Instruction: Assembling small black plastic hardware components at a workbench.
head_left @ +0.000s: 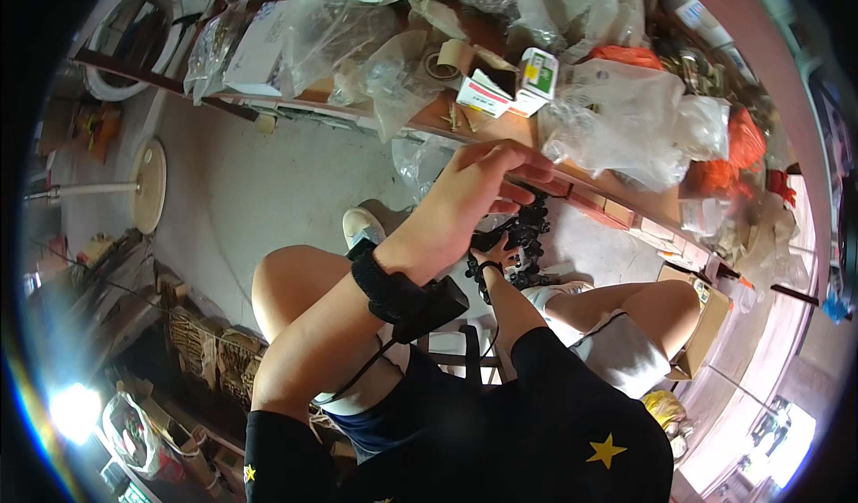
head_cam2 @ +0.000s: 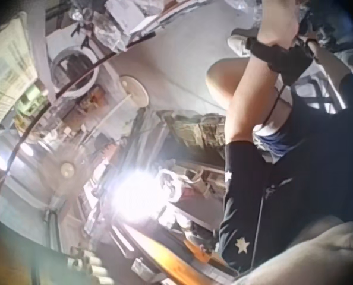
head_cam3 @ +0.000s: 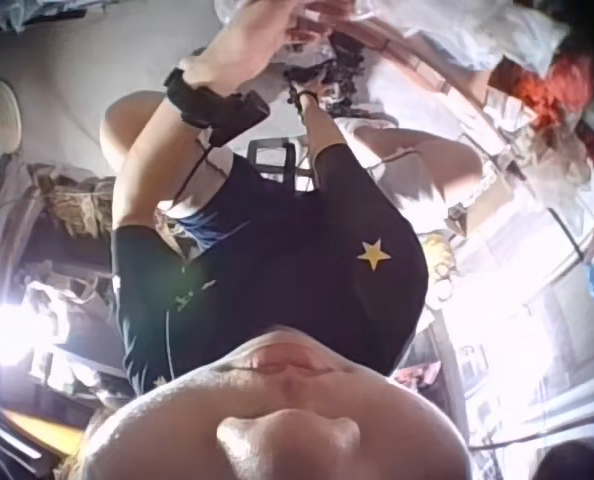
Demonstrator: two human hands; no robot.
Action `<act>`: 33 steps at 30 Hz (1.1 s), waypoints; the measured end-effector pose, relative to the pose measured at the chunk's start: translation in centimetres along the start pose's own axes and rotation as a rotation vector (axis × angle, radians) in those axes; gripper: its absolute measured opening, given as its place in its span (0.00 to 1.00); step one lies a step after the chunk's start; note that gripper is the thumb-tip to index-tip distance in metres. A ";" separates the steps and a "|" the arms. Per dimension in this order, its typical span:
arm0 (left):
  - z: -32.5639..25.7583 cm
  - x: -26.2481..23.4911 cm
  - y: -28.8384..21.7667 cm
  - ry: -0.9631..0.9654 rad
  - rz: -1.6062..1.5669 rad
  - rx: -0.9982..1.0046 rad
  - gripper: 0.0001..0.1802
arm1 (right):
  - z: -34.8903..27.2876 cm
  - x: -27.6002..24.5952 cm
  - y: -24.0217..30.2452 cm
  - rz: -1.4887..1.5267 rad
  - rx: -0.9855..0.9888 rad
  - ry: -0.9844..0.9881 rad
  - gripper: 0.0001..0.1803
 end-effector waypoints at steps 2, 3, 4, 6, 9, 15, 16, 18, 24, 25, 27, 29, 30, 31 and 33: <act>0.0 0.0 -0.8 -0.032 -0.009 0.009 0.15 | -0.4 0.9 0.6 0.051 0.016 -0.039 0.55; 0.3 0.2 -1.0 -0.037 -0.014 0.006 0.15 | 0.2 1.5 0.4 0.044 0.017 -0.036 0.55; 0.5 0.5 -1.0 -0.032 -0.006 -0.018 0.15 | 0.7 2.0 0.2 -0.001 -0.007 -0.087 0.55; 0.6 1.1 -1.1 -0.022 -0.011 -0.035 0.15 | 1.2 2.9 -0.7 0.159 0.028 -0.156 0.54; 0.4 0.6 -0.3 -0.041 -0.017 -0.110 0.15 | 0.4 2.6 -0.7 0.060 -0.037 -0.184 0.53; 0.0 0.6 0.3 -0.026 -0.022 -0.097 0.15 | 0.0 0.9 0.1 -0.029 -0.110 -0.199 0.51; -0.1 0.4 0.4 -0.028 -0.025 -0.103 0.15 | -0.3 0.7 0.4 -0.044 -0.126 -0.195 0.51; -0.4 0.0 0.5 -0.040 -0.025 -0.115 0.15 | -0.7 0.3 0.8 -0.065 -0.154 -0.185 0.50; 0.0 0.3 0.4 -0.033 -0.020 -0.139 0.15 | 3.5 1.2 -1.2 0.041 -0.219 -0.473 0.46; -0.3 -0.1 0.5 -0.048 -0.023 -0.135 0.15 | 3.0 1.0 -0.9 0.011 -0.250 -0.429 0.45; -0.5 -0.4 0.5 -0.058 -0.009 -0.127 0.14 | 2.7 0.3 -0.5 -0.021 -0.280 -0.388 0.43; -0.3 -0.3 0.5 -0.054 0.003 -0.118 0.14 | 3.0 -0.3 -0.2 -0.034 -0.297 -0.308 0.43; -0.3 -0.3 0.6 -0.051 0.005 -0.116 0.14 | 2.6 -0.8 0.0 -0.074 -0.297 -0.300 0.41; -0.2 -0.4 0.7 -0.049 0.007 -0.113 0.14 | 2.6 -1.2 0.0 -0.075 -0.297 -0.300 0.41; -0.1 -0.5 0.7 -0.057 0.004 -0.116 0.14 | 2.2 -1.8 0.5 -0.145 -0.395 -0.273 0.39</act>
Point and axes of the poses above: each hand's wrist, its own z-axis towards the middle knuckle, its own x-axis out of the palm, y = z × x, the point moved 4 cm from there along z, towards the middle knuckle, and after that the axes turned 1 degree about -z, right-handed, at the moved point
